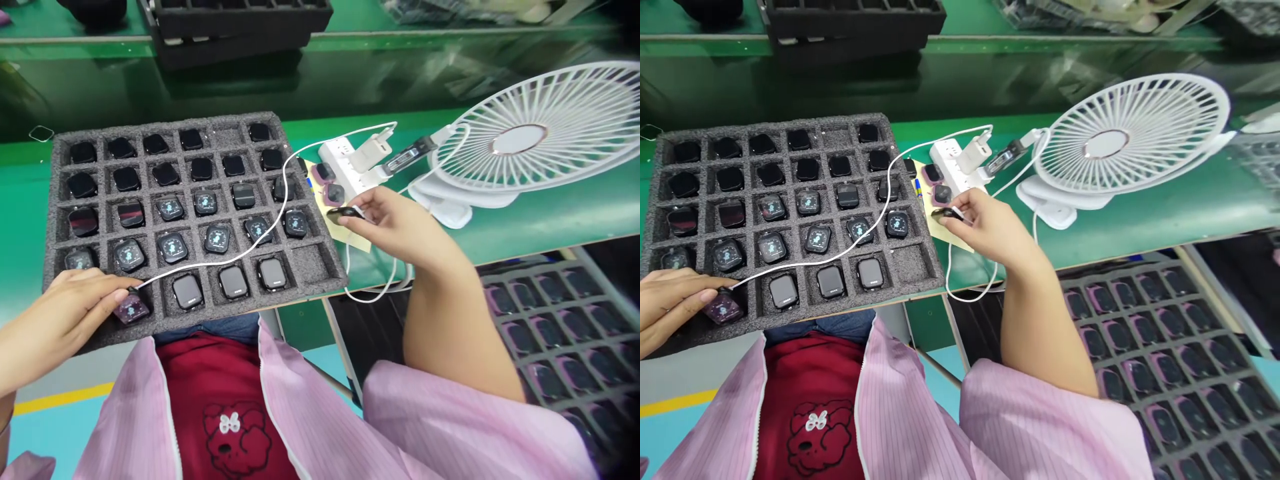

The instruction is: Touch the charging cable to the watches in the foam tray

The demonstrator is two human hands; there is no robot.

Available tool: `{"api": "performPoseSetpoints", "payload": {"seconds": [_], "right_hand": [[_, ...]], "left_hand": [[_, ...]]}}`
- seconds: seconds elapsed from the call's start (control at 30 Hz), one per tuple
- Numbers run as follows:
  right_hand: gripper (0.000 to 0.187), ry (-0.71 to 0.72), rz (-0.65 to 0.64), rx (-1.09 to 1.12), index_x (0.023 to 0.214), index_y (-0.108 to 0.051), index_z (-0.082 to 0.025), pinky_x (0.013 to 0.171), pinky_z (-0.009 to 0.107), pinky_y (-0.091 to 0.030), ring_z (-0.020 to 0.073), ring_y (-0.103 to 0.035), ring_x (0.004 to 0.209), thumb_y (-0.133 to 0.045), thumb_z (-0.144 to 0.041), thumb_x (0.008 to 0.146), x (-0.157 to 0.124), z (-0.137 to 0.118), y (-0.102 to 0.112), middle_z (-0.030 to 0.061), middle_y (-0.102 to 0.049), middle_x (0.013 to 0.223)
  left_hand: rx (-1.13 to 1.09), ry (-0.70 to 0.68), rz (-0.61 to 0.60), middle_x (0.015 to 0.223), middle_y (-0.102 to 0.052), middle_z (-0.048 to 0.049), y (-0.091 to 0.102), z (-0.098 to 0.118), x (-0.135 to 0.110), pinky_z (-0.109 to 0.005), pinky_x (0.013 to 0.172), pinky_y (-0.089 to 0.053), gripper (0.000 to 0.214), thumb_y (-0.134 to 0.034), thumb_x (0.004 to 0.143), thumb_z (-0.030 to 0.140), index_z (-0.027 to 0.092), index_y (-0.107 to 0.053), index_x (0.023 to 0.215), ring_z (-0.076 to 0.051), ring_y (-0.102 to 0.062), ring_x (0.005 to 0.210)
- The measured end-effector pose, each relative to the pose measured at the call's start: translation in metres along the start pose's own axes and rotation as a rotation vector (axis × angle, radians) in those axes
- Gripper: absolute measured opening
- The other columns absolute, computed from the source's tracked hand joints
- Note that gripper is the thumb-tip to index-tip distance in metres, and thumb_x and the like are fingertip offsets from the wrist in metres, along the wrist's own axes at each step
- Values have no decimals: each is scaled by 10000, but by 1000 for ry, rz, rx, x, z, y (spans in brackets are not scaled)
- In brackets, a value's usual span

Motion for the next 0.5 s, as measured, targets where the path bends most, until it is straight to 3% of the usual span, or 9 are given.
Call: {"api": "performPoseSetpoints", "payload": {"seconds": [0.1, 0.23, 0.37, 0.43, 0.5], "right_hand": [[226, -93, -27, -140, 931, -425, -256, 785, 384, -450, 272, -578, 831, -617, -369, 892, 2, -2, -8, 120, -615, 910], [236, 0, -22, -224, 824, -397, -278, 809, 411, -453, 318, -591, 893, -623, -331, 870, 1, 0, -15, 168, -615, 946], [396, 36, -46, -233, 760, -454, -277, 699, 396, -426, 268, -562, 725, -618, -602, 918, 1, 18, -19, 119, -622, 818], [540, 22, 10, -195, 818, -536, -261, 636, 399, -421, 245, -542, 637, -594, -796, 860, -2, 22, -14, 117, -651, 813], [590, 83, 94, -151, 910, -614, -235, 621, 410, -445, 241, -561, 625, -559, -822, 879, -12, 15, -5, 136, -689, 868]], "left_hand": [[11, -25, -33, 1141, -830, -61, 0, 1, 1, -459, 990, -460, 601, -345, 1052, 618, 261, -795, 1229, -284, -721, 1023], [47, -38, -45, 1142, -813, -74, -2, 4, 3, -445, 1013, -431, 591, -296, 1098, 565, 251, -780, 1229, -270, -704, 1034], [73, -54, -79, 1075, -803, -80, -2, 8, 7, -417, 970, -451, 623, -270, 1087, 573, 243, -797, 1112, -269, -706, 1001], [69, -55, -98, 1078, -803, -81, -1, 9, 7, -423, 977, -452, 625, -269, 1083, 570, 236, -797, 1069, -274, -707, 1014], [64, -50, -101, 1105, -805, -89, -1, 9, 7, -443, 985, -449, 637, -261, 1083, 572, 228, -796, 1059, -290, -709, 1040]]}}
Point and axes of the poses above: each hand's wrist, its own x-axis towards the middle knuckle, its own y-axis out of the back of the hand, z = x × y, the point moved 2 cm from there along x, towards the middle knuckle
